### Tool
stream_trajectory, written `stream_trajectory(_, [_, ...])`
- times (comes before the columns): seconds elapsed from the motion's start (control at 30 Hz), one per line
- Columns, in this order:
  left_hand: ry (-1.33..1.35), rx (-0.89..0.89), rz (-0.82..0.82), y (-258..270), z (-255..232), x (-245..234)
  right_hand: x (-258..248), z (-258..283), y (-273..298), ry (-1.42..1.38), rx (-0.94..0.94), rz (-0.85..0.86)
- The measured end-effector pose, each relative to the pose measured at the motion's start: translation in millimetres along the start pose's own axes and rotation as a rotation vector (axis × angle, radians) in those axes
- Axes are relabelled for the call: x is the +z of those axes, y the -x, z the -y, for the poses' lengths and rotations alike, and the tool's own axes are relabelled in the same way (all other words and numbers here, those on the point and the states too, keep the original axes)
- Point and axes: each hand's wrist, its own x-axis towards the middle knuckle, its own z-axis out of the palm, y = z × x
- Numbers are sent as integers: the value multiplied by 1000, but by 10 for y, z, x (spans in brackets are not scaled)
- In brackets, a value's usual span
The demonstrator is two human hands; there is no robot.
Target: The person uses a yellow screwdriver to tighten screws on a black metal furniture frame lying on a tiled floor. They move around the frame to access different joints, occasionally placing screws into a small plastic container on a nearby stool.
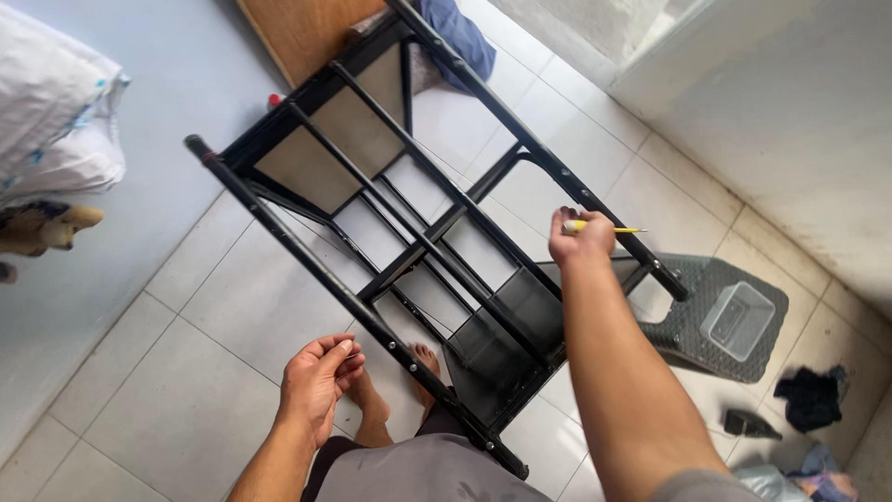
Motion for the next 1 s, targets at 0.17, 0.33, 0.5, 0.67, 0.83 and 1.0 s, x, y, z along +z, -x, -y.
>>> stream_trajectory(0.17, [-24, -3, -13, 4, -75, 64, 71, -32, -545, -270, 9, 32])
stream_trajectory(0.33, [-49, -3, -88, 82, -163, -44, 13, -20, -489, -298, -24, 50])
stream_trajectory(0.5, [-33, 3, -80, 75, -180, -5, 1, -214, -549, -334, 79, 202])
stream_trajectory(0.67, [-50, -23, -91, 90, -219, 55, 204, -335, -774, -361, 88, 213])
stream_trajectory(0.83, [-4, 14, -90, 54, -213, -132, 226, -187, -581, -292, 131, 208])
stream_trajectory(1.0, [226, 68, -112, -314, -278, -446, 258, -541, 305, 155, -63, 270])
